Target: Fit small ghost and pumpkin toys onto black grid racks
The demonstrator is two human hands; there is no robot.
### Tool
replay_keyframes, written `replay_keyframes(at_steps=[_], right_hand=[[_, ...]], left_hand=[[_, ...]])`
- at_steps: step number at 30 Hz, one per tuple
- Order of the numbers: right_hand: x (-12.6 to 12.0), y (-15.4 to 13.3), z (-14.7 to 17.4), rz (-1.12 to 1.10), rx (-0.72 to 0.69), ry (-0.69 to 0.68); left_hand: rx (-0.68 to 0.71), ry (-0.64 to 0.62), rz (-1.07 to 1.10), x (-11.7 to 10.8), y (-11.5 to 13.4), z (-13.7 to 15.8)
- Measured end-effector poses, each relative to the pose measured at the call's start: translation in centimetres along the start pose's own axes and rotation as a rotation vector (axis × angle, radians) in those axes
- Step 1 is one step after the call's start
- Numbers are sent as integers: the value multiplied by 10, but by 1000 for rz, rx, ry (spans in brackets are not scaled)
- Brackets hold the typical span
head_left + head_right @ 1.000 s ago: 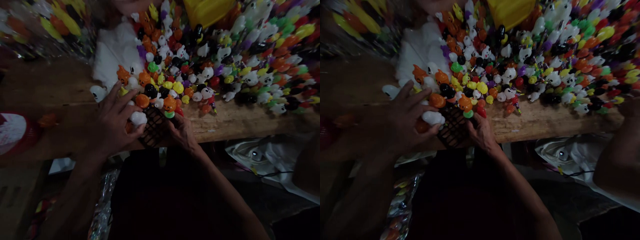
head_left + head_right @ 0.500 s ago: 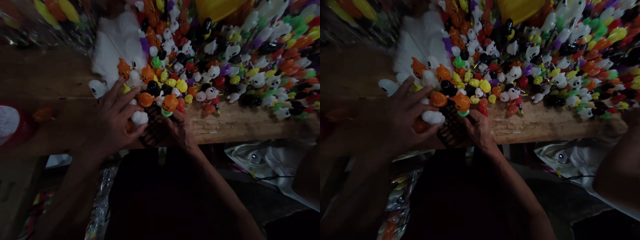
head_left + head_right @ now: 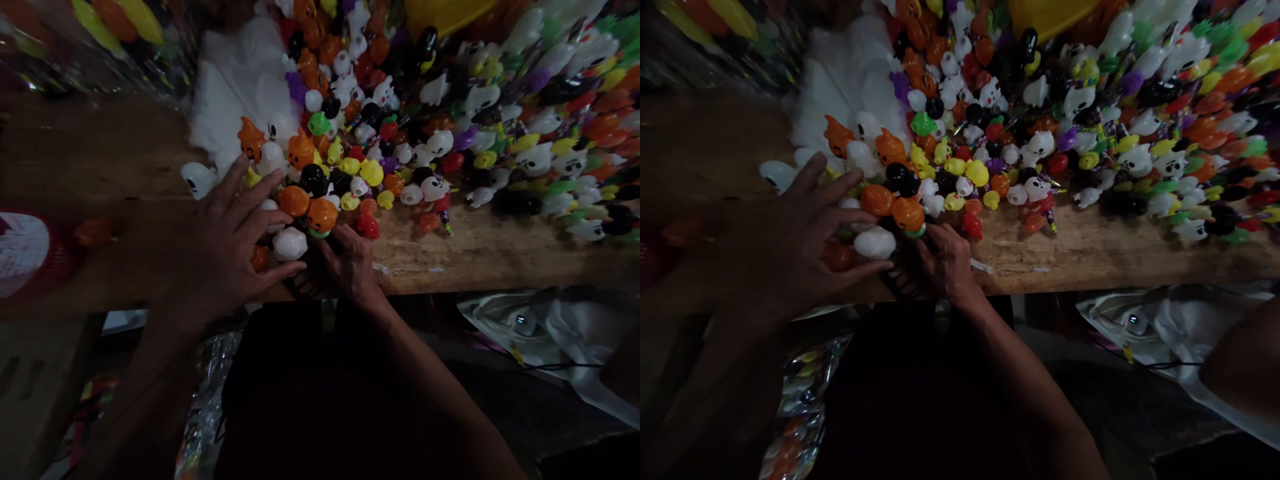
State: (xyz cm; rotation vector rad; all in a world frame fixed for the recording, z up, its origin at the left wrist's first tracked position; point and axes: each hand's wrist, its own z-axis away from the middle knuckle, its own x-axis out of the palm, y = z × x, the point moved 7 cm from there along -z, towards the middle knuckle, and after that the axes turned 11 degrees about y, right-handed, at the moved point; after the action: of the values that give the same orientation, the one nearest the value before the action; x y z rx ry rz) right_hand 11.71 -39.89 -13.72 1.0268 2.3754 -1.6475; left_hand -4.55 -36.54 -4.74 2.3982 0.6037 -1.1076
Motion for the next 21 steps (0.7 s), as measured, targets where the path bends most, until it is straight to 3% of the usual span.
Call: replay_keyframes(at_steps=[3,8,14,21], right_hand=[[1,1,0,2,-3,26],[2,1,-1,-16,-30,45],[4,-1,1,1,-88,28],[13,-3,2,96,-183,-24]], left_hand=[[34,0,-20,-3,0,1],[-49,1,-34,-8,4,-1],[-35,45,-179,-7,20,-7],[-92,6,-68,-12,9,-10]])
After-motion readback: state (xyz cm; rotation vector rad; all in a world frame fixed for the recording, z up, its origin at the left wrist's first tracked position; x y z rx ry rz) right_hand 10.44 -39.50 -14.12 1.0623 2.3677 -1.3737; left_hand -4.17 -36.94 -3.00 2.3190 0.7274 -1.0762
